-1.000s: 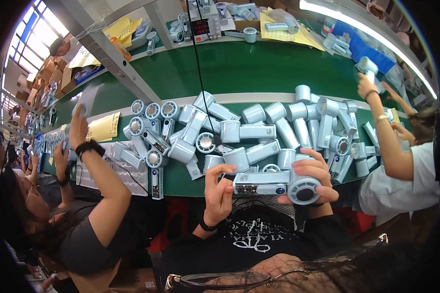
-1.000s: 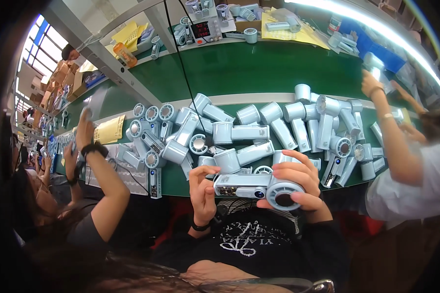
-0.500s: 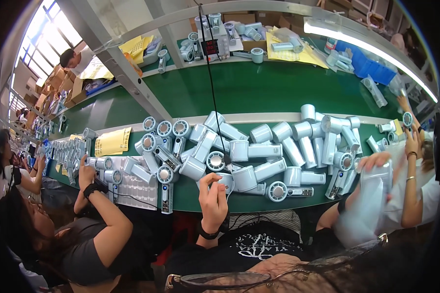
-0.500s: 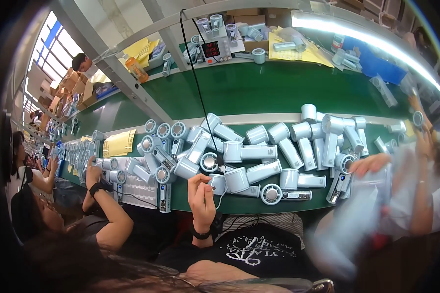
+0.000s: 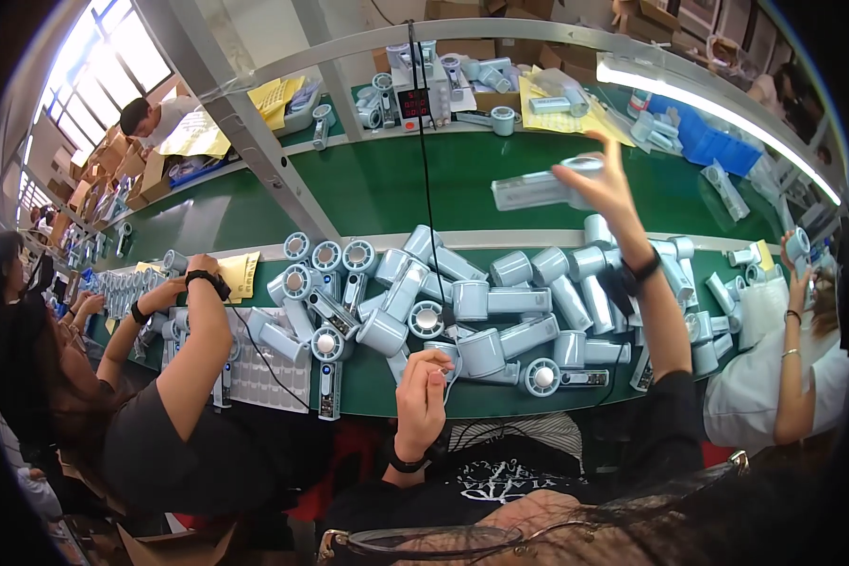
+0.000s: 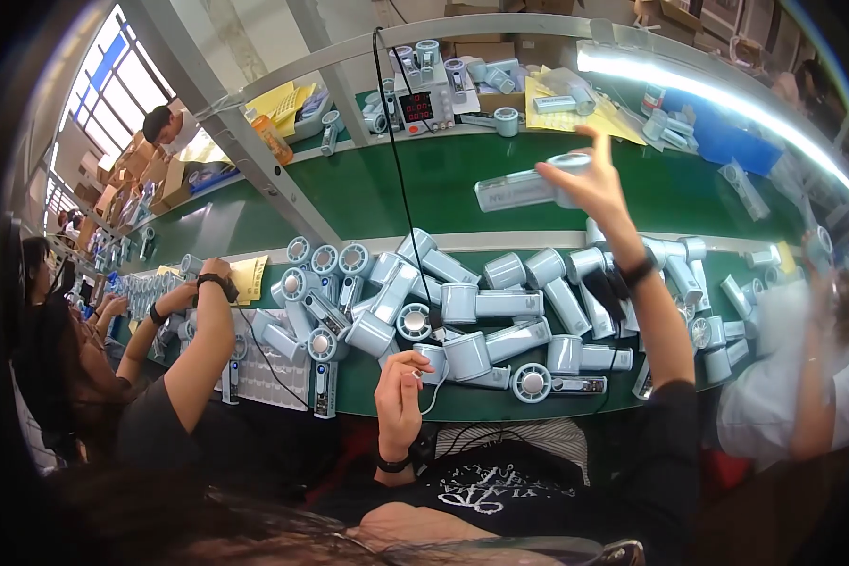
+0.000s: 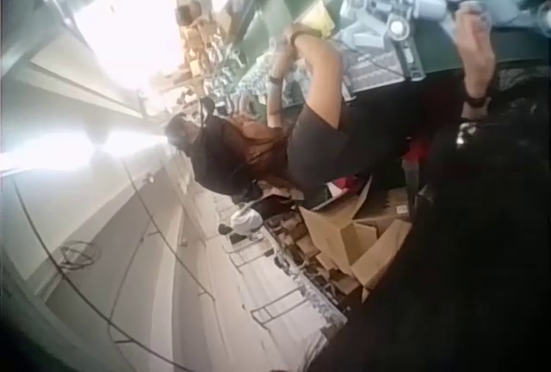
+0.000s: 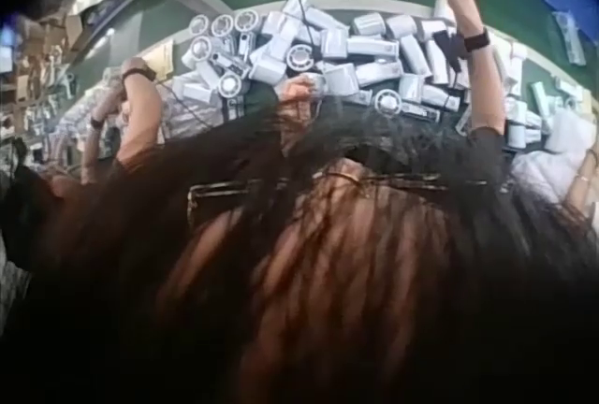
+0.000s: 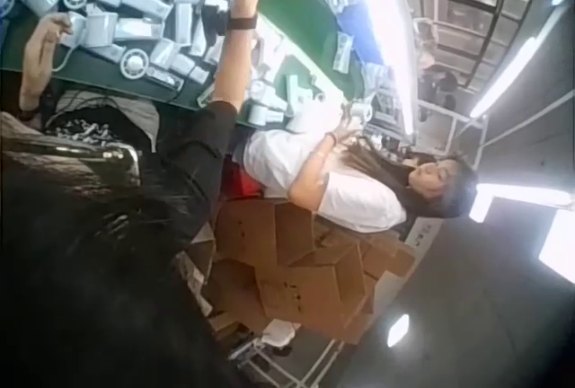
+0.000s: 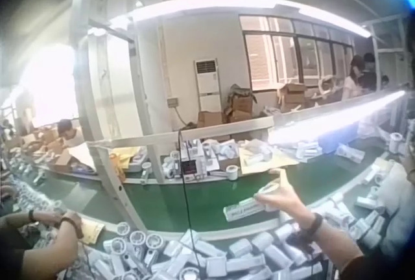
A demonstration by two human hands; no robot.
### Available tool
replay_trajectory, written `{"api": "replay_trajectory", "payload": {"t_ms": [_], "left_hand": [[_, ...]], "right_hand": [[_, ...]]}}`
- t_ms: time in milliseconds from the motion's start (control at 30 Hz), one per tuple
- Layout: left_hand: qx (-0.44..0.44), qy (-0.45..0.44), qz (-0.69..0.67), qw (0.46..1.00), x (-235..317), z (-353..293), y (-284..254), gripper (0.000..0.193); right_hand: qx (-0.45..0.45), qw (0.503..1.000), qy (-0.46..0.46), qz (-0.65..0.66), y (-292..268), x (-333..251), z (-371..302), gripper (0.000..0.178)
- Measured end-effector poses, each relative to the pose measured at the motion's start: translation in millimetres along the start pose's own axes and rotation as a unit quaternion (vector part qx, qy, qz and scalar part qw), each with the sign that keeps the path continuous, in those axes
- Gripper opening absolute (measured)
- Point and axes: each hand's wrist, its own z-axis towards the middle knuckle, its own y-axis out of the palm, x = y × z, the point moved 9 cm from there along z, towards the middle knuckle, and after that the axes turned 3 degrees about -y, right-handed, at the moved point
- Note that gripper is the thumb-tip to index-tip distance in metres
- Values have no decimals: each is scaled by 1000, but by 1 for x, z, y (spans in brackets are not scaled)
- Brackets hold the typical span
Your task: The person picks up a handheld fan, inserts a small white cable into its base to test it, and then sets it back down on the table.
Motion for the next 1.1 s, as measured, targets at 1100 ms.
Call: {"api": "replay_trajectory", "payload": {"t_ms": [1100], "left_hand": [[-50, -2, -17, 999, 19, -31, 27, 19]], "right_hand": [[-338, 866, -260, -262, 99, -1, -154, 45]]}}
